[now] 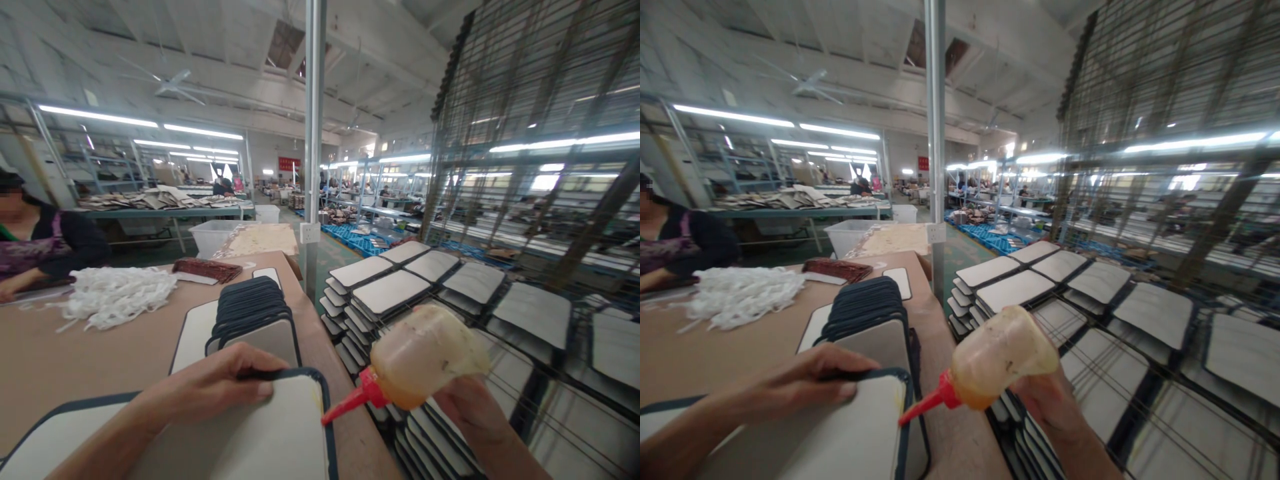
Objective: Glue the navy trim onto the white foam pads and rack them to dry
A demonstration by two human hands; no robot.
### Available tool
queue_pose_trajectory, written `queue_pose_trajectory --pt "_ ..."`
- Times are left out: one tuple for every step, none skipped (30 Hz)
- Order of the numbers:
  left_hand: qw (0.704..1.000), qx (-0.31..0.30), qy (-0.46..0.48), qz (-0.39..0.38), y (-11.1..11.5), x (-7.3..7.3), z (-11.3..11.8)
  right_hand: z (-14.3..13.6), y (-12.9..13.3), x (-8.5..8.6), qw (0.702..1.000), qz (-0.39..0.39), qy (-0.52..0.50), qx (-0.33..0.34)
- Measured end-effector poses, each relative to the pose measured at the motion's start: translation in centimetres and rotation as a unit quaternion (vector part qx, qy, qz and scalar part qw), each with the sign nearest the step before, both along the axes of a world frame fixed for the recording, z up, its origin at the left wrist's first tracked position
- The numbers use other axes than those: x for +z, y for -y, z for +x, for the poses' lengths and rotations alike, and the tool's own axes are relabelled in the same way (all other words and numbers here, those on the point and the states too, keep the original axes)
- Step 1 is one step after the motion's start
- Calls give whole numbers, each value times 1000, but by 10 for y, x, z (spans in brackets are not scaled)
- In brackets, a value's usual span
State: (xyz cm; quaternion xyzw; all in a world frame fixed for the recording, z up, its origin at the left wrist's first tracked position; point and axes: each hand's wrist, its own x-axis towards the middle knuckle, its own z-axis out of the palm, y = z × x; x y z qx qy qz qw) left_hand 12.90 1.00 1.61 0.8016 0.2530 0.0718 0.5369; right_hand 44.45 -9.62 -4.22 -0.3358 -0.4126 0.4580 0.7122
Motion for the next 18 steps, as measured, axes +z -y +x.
queue_pose_trajectory --pt "1000 -3 9 -22 0 -1 0 0 0 -2 1000 -1 5 1" --pt "999 -5 14 -46 -1 -1 1 0 0 -4 1000 -1 8 2" --pt "998 -5 17 -66 -1 -1 1 0 0 -5 1000 -1 9 4" --pt "996 -3 19 -82 -2 -1 2 0 0 -6 1000 -3 8 6" --pt "996 -1 21 -89 -3 -2 2 0 0 -7 1000 -5 6 8" --pt "996 2 23 -90 -4 -4 2 -1 1 -7 1000 -8 3 11" --pt "996 5 26 -90 -6 -5 1 -1 1 -7 1000 -11 1 12" --pt "996 7 29 -89 -8 -7 0 -2 2 -7 1000 -13 -1 9" --pt "995 9 30 -90 -10 -9 0 -4 3 -6 1000 -13 -6 3" --pt "995 12 31 -94 -11 -10 -1 -5 4 -5 1000 -12 -13 -3" --pt "994 15 30 -101 -12 -11 -2 -6 5 -4 1000 -11 -21 -10" --pt "993 19 30 -111 -13 -11 -3 -8 7 -3 999 -10 -27 -16" --pt "992 23 31 -123 -13 -10 -3 -9 8 -3 999 -11 -33 -19" --pt "990 30 33 -134 -12 -9 -3 -9 9 -3 999 -14 -36 -18" --pt "988 36 36 -147 -12 -7 -3 -9 9 -3 999 -17 -36 -18" --pt "986 42 39 -157 -11 -6 -4 -8 9 -5 999 -20 -34 -18" --pt "984 47 42 -164 -10 -4 -4 -6 9 -7 999 -22 -30 -15" --pt "984 53 45 -167 -9 -3 -4 -4 8 -10 999 -22 -23 -9"
